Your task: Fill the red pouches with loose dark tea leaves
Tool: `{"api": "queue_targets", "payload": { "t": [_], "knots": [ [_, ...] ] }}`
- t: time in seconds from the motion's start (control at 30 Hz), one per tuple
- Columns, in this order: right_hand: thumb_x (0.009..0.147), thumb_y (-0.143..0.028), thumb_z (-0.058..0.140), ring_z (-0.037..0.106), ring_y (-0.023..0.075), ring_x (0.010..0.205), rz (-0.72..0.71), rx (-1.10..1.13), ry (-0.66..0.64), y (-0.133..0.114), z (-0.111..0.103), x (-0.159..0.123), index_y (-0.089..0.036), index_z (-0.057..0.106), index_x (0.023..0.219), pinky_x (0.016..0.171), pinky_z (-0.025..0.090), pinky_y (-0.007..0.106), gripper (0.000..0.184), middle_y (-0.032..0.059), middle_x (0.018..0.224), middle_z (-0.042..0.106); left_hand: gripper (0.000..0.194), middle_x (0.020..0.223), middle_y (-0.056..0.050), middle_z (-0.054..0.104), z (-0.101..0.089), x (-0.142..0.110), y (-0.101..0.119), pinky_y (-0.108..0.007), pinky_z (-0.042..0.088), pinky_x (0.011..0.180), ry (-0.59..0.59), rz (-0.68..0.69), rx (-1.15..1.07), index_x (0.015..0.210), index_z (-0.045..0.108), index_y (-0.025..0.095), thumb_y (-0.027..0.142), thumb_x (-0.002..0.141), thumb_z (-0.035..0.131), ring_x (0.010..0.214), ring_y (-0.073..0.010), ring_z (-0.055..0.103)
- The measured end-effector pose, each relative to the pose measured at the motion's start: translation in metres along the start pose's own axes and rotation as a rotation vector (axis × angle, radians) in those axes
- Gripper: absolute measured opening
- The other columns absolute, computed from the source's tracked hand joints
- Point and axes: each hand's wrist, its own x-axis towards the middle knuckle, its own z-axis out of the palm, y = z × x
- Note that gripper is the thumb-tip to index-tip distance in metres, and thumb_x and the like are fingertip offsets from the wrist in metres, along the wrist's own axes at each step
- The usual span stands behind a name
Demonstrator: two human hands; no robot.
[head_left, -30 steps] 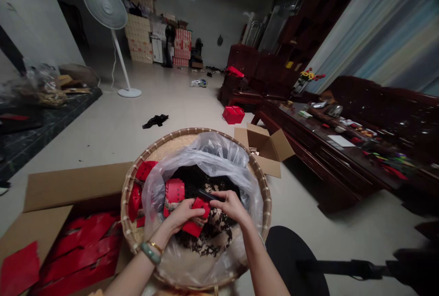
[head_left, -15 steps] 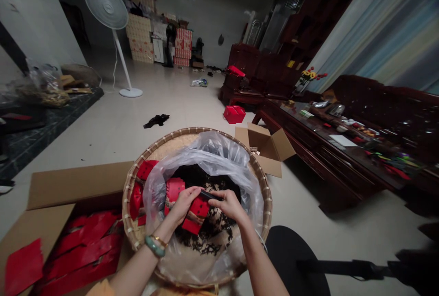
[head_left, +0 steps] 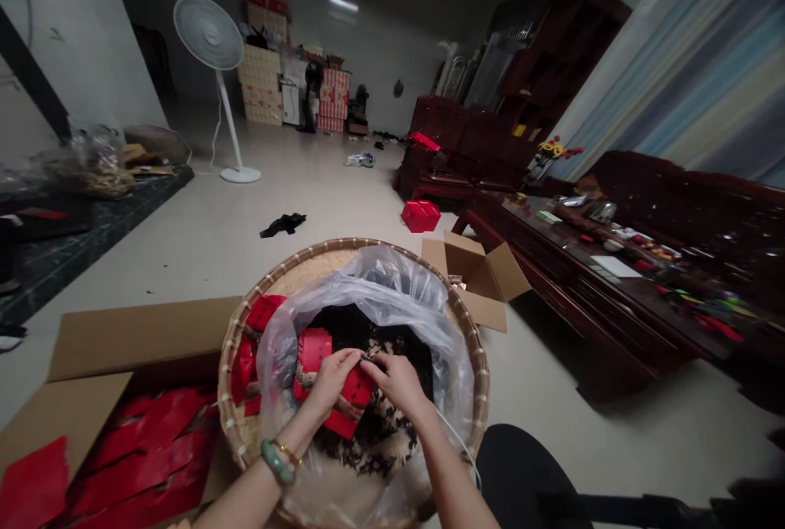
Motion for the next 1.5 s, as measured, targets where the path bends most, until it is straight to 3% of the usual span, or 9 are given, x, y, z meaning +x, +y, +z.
{"api": "queue_targets", "payload": {
  "t": [0.27,0.6,0.77,0.93,1.07,1.17,1.27,1.37,1.5],
  "knots": [
    [0.085,-0.05,0.048,0.059,0.0148,0.059,-0.026,-0.053,0.026,0.002,0.004,0.003,-0.023,0.072,0.077,0.052,0.03,0.021,0.037,0.0027,0.067,0.07,0.036,0.072,-0.004,0.069,-0.002,0.002,0.002,-0.027,0.047,0.064,0.003,-0.013,0.005,0.08,0.067,0.015,0.046,0.062,0.069,0.071,-0.0194,0.063],
    [0.084,-0.052,0.048,0.059,0.0149,0.062,-0.012,-0.05,0.006,0.005,0.006,0.006,-0.022,0.07,0.078,0.055,0.032,0.021,0.038,0.0025,0.069,0.069,0.035,0.072,-0.004,0.069,0.0,0.002,0.003,-0.026,0.047,0.063,0.01,0.006,-0.004,0.079,0.067,0.014,0.046,0.062,0.069,0.073,-0.0201,0.063],
    [0.078,-0.055,0.056,0.06,0.0156,0.064,0.045,-0.091,0.038,0.008,0.001,0.006,-0.022,0.065,0.092,0.053,0.031,0.021,0.037,0.0017,0.075,0.069,0.035,0.075,-0.004,0.07,-0.003,0.001,0.008,-0.026,0.048,0.063,0.012,0.037,0.055,0.081,0.067,0.014,0.046,0.066,0.066,0.072,-0.0192,0.063],
    [0.082,-0.054,0.051,0.058,0.0146,0.061,0.045,-0.131,0.015,0.011,-0.004,0.003,-0.022,0.067,0.075,0.051,0.027,0.022,0.036,0.0015,0.067,0.067,0.04,0.073,-0.003,0.069,-0.008,0.007,0.012,-0.024,0.046,0.059,0.025,0.013,0.062,0.086,0.066,0.013,0.048,0.066,0.064,0.065,-0.0168,0.062],
    [0.082,-0.052,0.051,0.056,0.0141,0.058,0.051,-0.016,0.075,0.014,-0.003,0.003,-0.021,0.068,0.074,0.052,0.029,0.022,0.036,0.0017,0.064,0.066,0.046,0.073,-0.003,0.068,-0.012,0.007,0.016,-0.025,0.047,0.059,-0.156,-0.095,0.061,0.099,0.061,0.014,0.042,0.064,0.07,0.061,-0.0147,0.062],
    [0.082,-0.053,0.049,0.054,0.0139,0.058,0.054,0.135,0.112,0.017,-0.003,0.005,-0.018,0.067,0.072,0.053,0.032,0.022,0.04,0.0022,0.064,0.064,0.046,0.073,-0.004,0.069,-0.015,0.003,0.017,-0.027,0.049,0.061,-0.293,-0.151,0.125,0.094,0.06,0.013,0.034,0.056,0.077,0.062,-0.0159,0.064],
    [0.08,-0.06,0.046,0.048,0.0115,0.048,0.108,0.375,0.051,0.021,-0.002,0.007,-0.017,0.062,0.068,0.046,0.032,0.021,0.048,-0.0004,0.055,0.057,0.04,0.071,-0.005,0.07,-0.017,-0.001,0.018,-0.028,0.05,0.06,-0.328,-0.192,0.169,0.087,0.062,0.011,0.032,0.057,0.076,0.06,-0.0171,0.065],
    [0.073,-0.069,0.047,0.038,0.0081,0.035,0.219,0.611,-0.051,0.025,-0.001,0.007,-0.017,0.054,0.064,0.035,0.024,0.02,0.053,-0.0042,0.046,0.049,0.038,0.073,-0.006,0.071,-0.017,0.0,0.018,-0.028,0.051,0.062,-0.372,-0.186,0.183,0.088,0.063,0.011,0.032,0.059,0.075,0.061,-0.0174,0.066],
    [0.072,-0.074,0.041,0.036,0.0075,0.031,0.278,0.832,-0.141,0.034,-0.005,0.003,-0.018,0.051,0.065,0.032,0.023,0.02,0.057,-0.0037,0.045,0.051,0.037,0.075,-0.006,0.071,-0.02,0.003,0.016,-0.027,0.05,0.061,-0.383,-0.17,0.214,0.087,0.065,0.01,0.032,0.059,0.075,0.063,-0.0174,0.066]
  ]
}}
